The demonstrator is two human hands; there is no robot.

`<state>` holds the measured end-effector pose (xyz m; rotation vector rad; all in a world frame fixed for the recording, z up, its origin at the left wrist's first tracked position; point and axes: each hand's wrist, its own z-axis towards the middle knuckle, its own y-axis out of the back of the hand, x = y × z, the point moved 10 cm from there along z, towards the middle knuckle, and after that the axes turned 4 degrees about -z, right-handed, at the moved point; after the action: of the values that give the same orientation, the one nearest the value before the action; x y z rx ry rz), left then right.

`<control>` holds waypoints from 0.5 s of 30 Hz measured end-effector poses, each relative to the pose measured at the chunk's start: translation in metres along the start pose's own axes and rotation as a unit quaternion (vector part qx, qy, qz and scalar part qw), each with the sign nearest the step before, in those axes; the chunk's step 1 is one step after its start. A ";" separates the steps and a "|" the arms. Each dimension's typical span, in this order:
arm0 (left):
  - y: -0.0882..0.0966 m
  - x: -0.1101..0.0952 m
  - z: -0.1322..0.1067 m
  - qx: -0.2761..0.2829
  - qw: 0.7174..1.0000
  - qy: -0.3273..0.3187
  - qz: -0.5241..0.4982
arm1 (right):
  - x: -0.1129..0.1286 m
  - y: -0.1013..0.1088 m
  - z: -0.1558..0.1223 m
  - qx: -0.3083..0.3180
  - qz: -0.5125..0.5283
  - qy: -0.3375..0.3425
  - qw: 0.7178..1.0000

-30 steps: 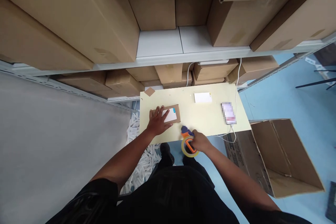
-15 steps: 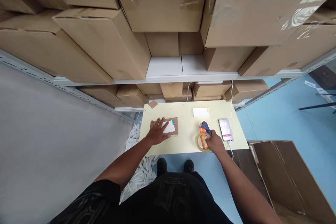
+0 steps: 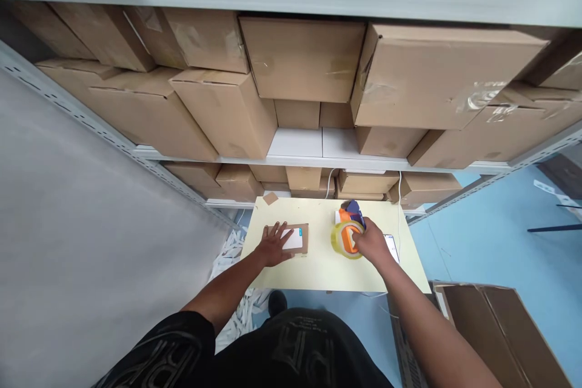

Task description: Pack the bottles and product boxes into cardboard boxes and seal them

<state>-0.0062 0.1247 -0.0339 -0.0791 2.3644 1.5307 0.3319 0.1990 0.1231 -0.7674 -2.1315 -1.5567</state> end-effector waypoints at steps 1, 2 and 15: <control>-0.001 0.001 0.000 -0.004 1.000 -0.003 -0.002 | 0.016 0.006 0.007 -0.013 0.018 0.005 1.000; -0.001 0.001 0.000 -0.009 1.000 -0.006 -0.005 | 0.035 0.013 0.016 -0.026 0.035 0.010 0.999; -0.005 0.003 -0.004 -0.027 0.996 -0.031 -0.080 | 0.221 0.035 0.169 -0.069 0.115 -0.118 0.984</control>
<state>-0.0091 0.1194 -0.0380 -0.2249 2.2118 1.4997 0.1842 0.4122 0.2302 -1.2553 -2.0177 -1.5666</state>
